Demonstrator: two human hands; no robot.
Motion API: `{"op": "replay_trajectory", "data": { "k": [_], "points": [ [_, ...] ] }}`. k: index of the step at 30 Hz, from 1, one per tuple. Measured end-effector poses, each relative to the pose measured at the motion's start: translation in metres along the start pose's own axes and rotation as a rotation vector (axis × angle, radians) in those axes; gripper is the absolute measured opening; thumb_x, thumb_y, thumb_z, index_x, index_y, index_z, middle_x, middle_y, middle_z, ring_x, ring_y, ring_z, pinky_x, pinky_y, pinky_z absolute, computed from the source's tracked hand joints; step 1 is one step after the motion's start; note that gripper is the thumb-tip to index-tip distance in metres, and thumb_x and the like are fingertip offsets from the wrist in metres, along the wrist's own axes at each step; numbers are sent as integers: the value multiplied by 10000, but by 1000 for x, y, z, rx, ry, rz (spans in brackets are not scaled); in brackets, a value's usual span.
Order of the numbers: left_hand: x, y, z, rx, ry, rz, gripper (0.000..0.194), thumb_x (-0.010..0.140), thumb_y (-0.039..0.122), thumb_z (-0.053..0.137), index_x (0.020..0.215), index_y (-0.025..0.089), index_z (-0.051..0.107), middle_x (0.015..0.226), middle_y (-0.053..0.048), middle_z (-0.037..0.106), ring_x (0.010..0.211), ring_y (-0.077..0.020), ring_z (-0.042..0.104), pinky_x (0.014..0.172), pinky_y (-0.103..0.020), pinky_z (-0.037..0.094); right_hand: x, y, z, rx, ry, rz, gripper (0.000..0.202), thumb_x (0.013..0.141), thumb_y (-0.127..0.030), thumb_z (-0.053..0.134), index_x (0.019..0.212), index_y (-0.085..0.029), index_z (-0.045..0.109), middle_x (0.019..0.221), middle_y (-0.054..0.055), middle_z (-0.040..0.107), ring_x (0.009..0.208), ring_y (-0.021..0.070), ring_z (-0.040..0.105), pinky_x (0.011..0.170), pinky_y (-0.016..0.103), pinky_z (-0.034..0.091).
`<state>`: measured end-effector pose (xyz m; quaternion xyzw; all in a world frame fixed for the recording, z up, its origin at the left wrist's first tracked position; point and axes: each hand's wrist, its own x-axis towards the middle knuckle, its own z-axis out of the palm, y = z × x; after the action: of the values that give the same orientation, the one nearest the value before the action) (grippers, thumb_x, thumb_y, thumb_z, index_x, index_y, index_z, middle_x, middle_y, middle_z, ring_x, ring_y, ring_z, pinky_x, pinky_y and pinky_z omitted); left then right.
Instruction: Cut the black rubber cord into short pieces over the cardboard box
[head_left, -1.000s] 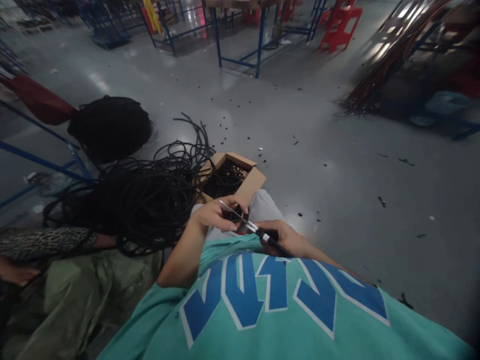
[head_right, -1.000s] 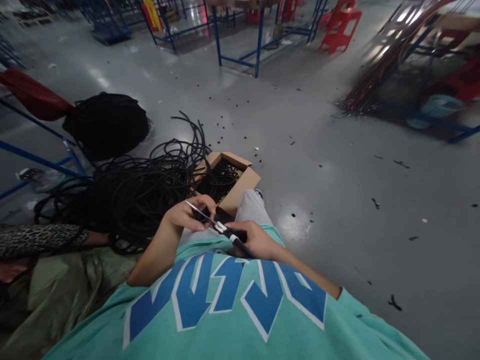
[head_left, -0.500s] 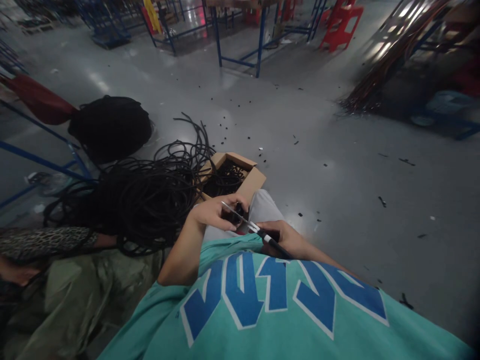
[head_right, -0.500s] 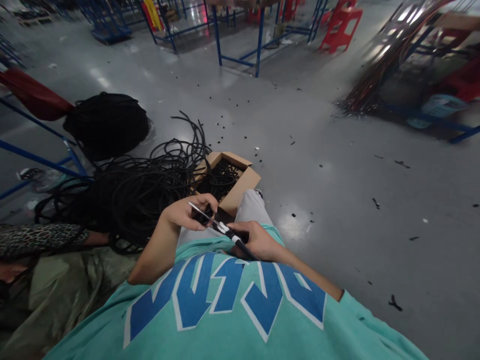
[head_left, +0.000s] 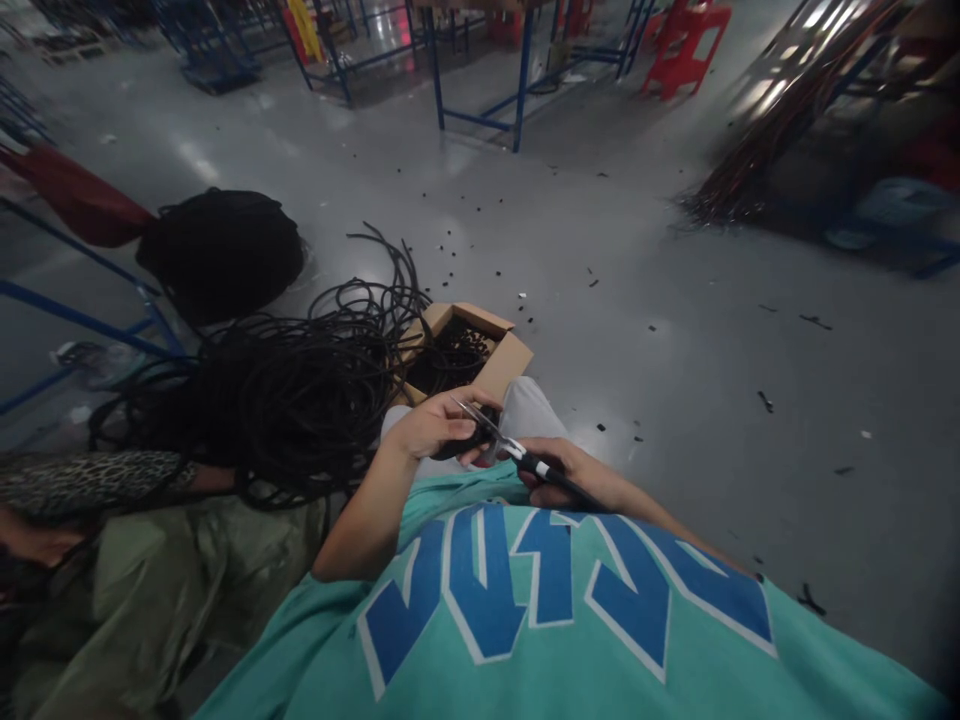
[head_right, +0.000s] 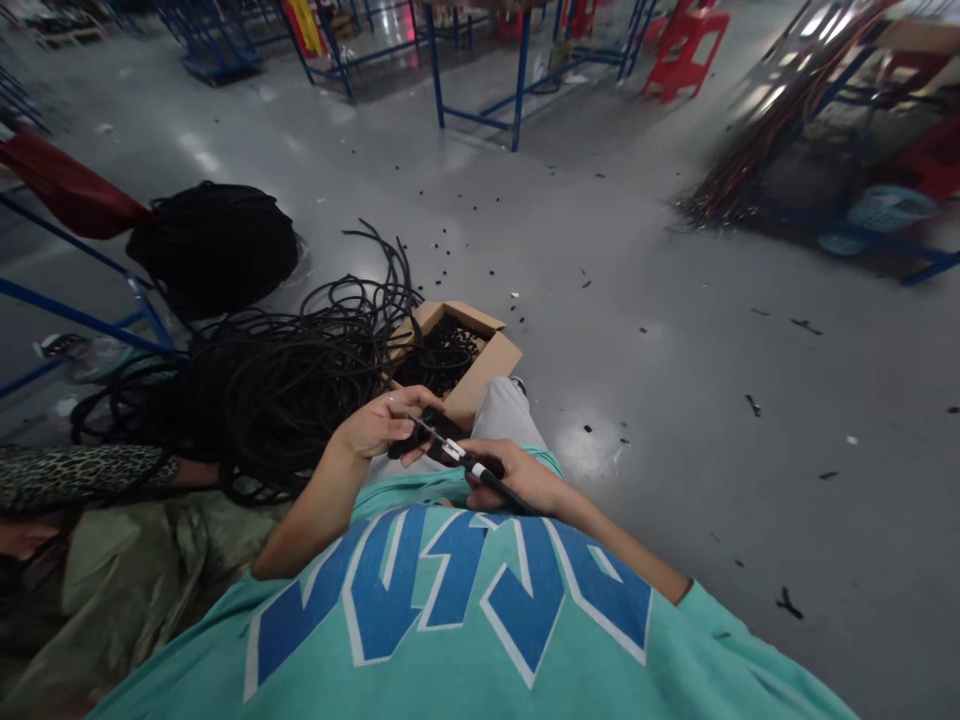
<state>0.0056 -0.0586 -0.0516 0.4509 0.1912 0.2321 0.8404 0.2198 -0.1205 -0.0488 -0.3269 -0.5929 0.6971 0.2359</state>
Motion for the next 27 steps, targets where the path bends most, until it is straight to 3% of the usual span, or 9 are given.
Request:
{"op": "replay_trajectory", "data": {
  "k": [4, 9, 15, 23, 27],
  "points": [
    [2, 3, 6, 68, 4, -59, 438, 641, 303, 722, 1006, 106, 578, 627, -57, 651, 432, -127, 580, 404, -189, 417, 1, 2, -1, 68, -27, 7, 416, 609, -273, 666, 1006, -169, 595, 700, -11, 471, 610, 119, 399, 544, 237, 309],
    [6, 2, 5, 1, -7, -51, 429, 615, 317, 735, 963, 117, 584, 589, -49, 645, 396, -132, 565, 375, -186, 400, 1, 5, 0, 140, -45, 34, 406, 640, -277, 664, 1031, -190, 591, 593, -48, 410, 515, 87, 324, 477, 219, 233],
    [7, -2, -1, -90, -64, -25, 404, 611, 253, 716, 965, 100, 597, 625, -82, 667, 421, -171, 598, 366, -206, 424, 1, 4, 2, 134, -32, 38, 429, 638, -249, 647, 1041, -115, 588, 546, -71, 367, 476, 57, 288, 451, 208, 191],
    [11, -5, 2, -84, 74, 9, 358, 615, 317, 729, 866, 83, 628, 545, -53, 641, 357, -140, 558, 339, -191, 416, 1, 4, 0, 104, -23, 35, 448, 634, -270, 647, 1053, -126, 584, 610, -52, 420, 524, 67, 359, 488, 201, 256],
    [12, -7, 3, -43, 107, 44, 400, 610, 351, 737, 873, 73, 621, 551, -57, 644, 336, -121, 542, 317, -166, 382, 0, 0, -1, 119, -66, 8, 499, 631, -266, 624, 1108, -150, 537, 789, 5, 508, 697, 127, 466, 629, 252, 366]
  ]
}}
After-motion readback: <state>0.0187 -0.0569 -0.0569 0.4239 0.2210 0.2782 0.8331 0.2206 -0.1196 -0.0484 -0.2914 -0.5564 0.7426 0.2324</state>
